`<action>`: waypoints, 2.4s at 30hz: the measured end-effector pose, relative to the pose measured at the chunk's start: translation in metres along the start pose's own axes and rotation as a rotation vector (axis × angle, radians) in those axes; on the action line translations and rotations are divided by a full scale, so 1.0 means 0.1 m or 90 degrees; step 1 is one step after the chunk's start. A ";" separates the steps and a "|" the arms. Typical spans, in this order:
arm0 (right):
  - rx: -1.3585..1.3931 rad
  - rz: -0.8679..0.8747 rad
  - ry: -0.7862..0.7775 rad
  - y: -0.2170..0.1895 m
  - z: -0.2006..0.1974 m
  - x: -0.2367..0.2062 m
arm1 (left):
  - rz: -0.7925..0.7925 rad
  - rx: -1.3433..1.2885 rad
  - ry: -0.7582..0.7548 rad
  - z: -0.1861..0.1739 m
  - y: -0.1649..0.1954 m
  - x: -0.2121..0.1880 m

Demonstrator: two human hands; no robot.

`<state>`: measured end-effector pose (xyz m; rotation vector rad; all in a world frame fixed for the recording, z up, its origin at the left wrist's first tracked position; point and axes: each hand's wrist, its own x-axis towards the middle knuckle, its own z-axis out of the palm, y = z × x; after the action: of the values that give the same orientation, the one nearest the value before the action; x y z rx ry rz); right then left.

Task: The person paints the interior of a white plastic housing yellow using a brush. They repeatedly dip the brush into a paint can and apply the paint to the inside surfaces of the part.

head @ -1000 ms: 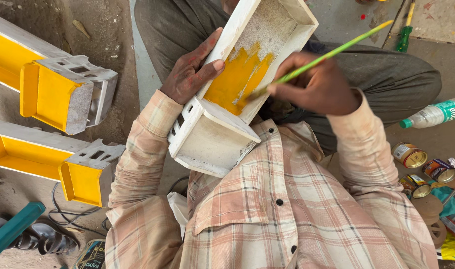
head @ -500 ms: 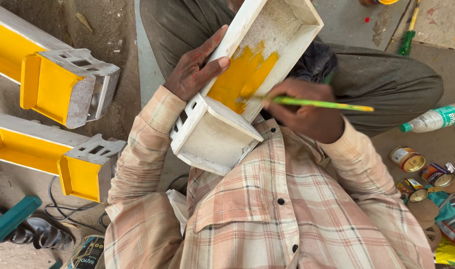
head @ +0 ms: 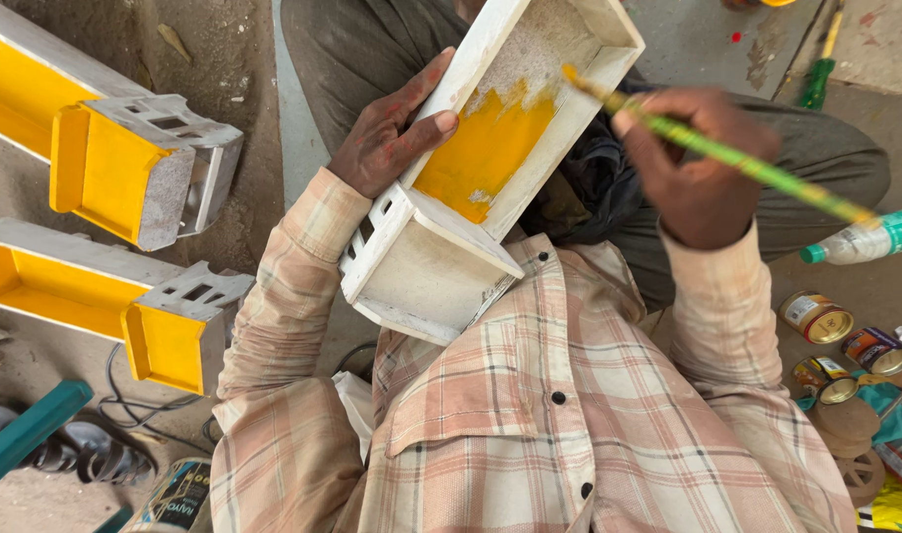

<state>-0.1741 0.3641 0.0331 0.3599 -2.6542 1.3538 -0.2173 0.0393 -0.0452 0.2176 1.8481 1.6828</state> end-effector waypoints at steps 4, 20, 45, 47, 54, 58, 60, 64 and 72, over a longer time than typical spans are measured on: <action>0.082 -0.012 -0.157 -0.24 0.19 -0.11 | 0.009 -0.007 -0.009 0.02 -0.02 0.04; 0.116 0.115 -0.170 0.13 -0.02 -0.05 | 0.015 0.011 -0.012 0.06 -0.08 0.12; 0.075 0.096 -0.323 0.45 -0.01 0.32 | 0.018 -0.022 -0.022 0.13 -0.07 0.26; 0.044 0.091 -0.278 0.48 -0.17 0.29 | 0.012 -0.020 -0.021 0.10 -0.09 0.27; 0.256 0.143 -0.352 0.58 0.12 0.01 | 0.020 -0.011 -0.030 0.17 -0.10 0.34; 0.157 0.081 -0.236 0.74 -0.06 -0.03 | 0.007 -0.011 -0.026 0.26 -0.09 0.35; 0.121 0.074 -0.196 0.75 -0.20 -0.05 | 0.007 0.010 -0.030 0.27 -0.09 0.33; 0.255 0.139 -0.249 0.65 -0.17 -0.12 | 0.006 -0.016 -0.036 0.27 -0.10 0.32; 0.076 0.112 -0.258 0.70 -0.26 -0.01 | 0.002 0.011 -0.024 0.31 -0.10 0.28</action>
<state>-0.1922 0.4248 -0.0063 0.4691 -2.9960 1.6518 -0.2202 0.0782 -0.0638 0.2576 1.8355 1.6539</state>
